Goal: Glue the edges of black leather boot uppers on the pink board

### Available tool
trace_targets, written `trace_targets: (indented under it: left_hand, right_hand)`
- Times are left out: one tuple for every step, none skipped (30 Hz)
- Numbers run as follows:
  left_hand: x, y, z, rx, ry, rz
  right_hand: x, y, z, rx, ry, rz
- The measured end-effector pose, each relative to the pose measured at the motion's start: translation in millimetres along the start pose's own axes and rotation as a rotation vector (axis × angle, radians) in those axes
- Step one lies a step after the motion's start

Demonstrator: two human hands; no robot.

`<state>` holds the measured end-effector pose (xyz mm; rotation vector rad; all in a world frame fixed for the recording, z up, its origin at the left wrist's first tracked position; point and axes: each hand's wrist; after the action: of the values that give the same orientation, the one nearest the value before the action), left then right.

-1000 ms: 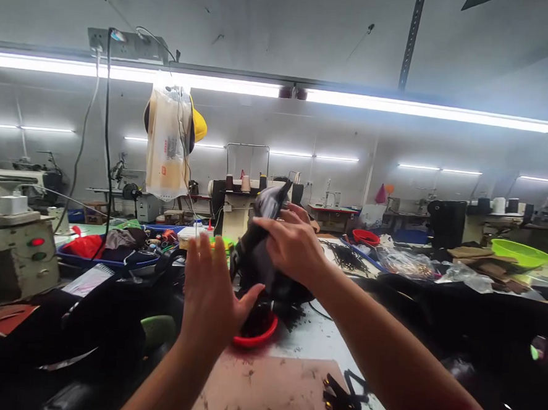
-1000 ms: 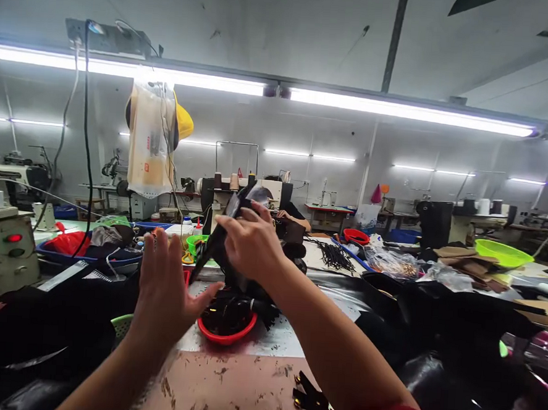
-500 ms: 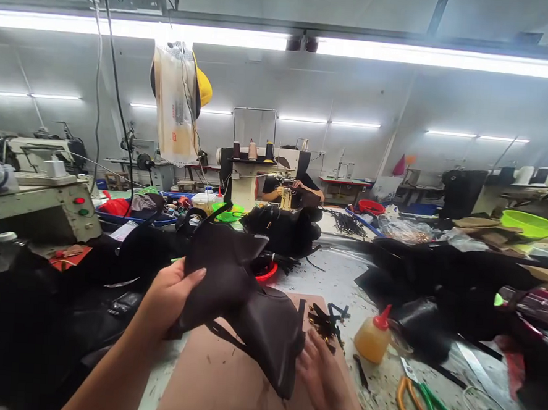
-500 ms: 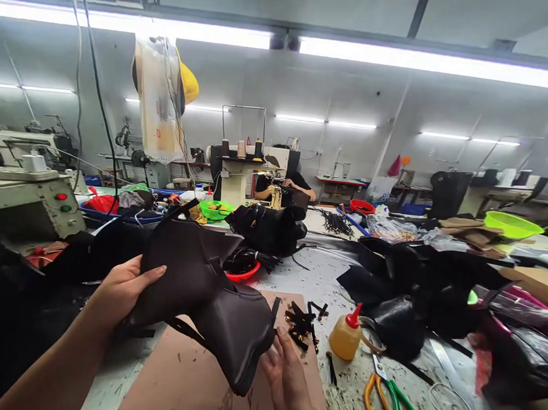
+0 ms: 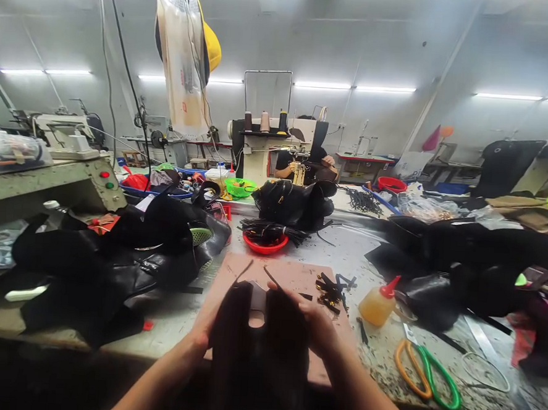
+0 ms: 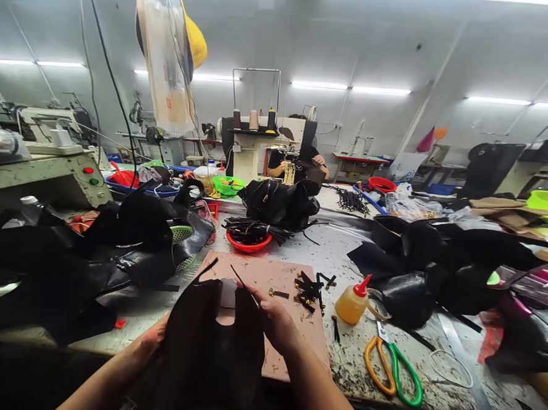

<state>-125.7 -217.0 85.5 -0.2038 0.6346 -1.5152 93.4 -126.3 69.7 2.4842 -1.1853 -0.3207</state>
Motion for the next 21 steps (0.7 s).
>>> trace_targets:
  left_hand:
    - [-7.1,-3.9,0.2,0.035,0.011,-0.084]
    - [-14.6,-7.1,-0.7,0.094,-0.006,-0.138]
    - [-21.9,-8.9,-2.9,0.114,0.007,-0.161]
    - [-28.9,-9.1,-6.4,0.123,0.034,-0.156]
    - [-35.2,-7.5,-10.7,0.147,0.072,-0.137]
    - [-41.0,-4.4,-15.2,0.188,0.114,-0.114]
    - [-46.1,-0.4,-19.3,0.237,0.156,-0.099]
    - [-50.8,3.8,-22.4,0.285,0.188,-0.096]
    - [-55.0,7.6,-24.2,0.317,0.205,-0.1]
    - [-58.7,10.4,-24.6,0.326,0.21,-0.105]
    - [-62.0,11.7,-23.7,0.315,0.202,-0.107]
    - [-64.8,11.4,-21.5,0.289,0.184,-0.103]
    - [-67.1,9.4,-18.5,0.264,0.161,-0.098]
    - [-68.9,6.2,-14.8,0.248,0.141,-0.09]
    - [-70.3,2.1,-10.8,0.223,0.122,-0.081]
    - [-71.4,-2.2,-6.7,0.17,0.1,-0.08]
    - [-72.4,-6.0,-2.9,0.08,0.073,-0.084]
    - [-73.3,-9.0,0.6,-0.039,0.044,-0.095]
    - [-74.1,-10.8,3.4,-0.174,0.014,-0.118]
    - [-74.8,-11.5,5.6,-0.305,-0.011,-0.153]
    - [-75.4,-11.1,7.2,-0.409,-0.021,-0.191]
  right_hand:
    - [-2.6,1.4,-0.8,0.025,0.037,-0.042]
    - [-5.1,2.1,-2.2,0.049,0.081,-0.076]
    - [-7.4,2.1,-3.9,0.066,0.115,-0.096]
    - [-9.5,1.7,-5.5,0.073,0.13,-0.107]
    - [-11.5,1.0,-7.0,0.067,0.122,-0.119]
    - [-13.5,0.2,-8.0,0.057,0.099,-0.138]
    - [-15.7,-0.8,-8.7,0.05,0.065,-0.163]
    - [-18.0,-2.0,-9.3,0.053,0.031,-0.194]
    - [-20.5,-3.4,-10.0,0.07,-0.002,-0.221]
    - [-23.0,-5.4,-11.2,0.1,-0.031,-0.241]
    - [-25.3,-7.7,-13.4,0.145,-0.056,-0.256]
    - [-27.2,-10.3,-16.7,0.198,-0.079,-0.268]
    - [-28.8,-13.0,-21.4,0.258,-0.1,-0.281]
    - [-29.8,-15.1,-27.3,0.321,-0.115,-0.297]
    - [-30.4,-16.3,-34.0,0.389,-0.118,-0.315]
    - [-30.6,-16.0,-40.9,0.461,-0.107,-0.332]
    - [-30.8,-14.1,-47.4,0.544,-0.084,-0.342]
    - [-31.1,-10.4,-52.8,0.645,-0.06,-0.353]
    - [-31.6,-5.2,-56.4,0.769,-0.047,-0.365]
    - [-32.6,0.8,-58.1,0.908,-0.049,-0.377]
    - [-34.1,7.1,-57.8,1.048,-0.064,-0.382]
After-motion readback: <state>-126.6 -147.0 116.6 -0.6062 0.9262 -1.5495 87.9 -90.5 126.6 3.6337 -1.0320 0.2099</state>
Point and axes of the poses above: each hand's wrist, its own x-axis away from the middle knuckle, its own y-axis out of the palm, z = x × y, and after that the axes turned 3 degrees about -x, right-handed
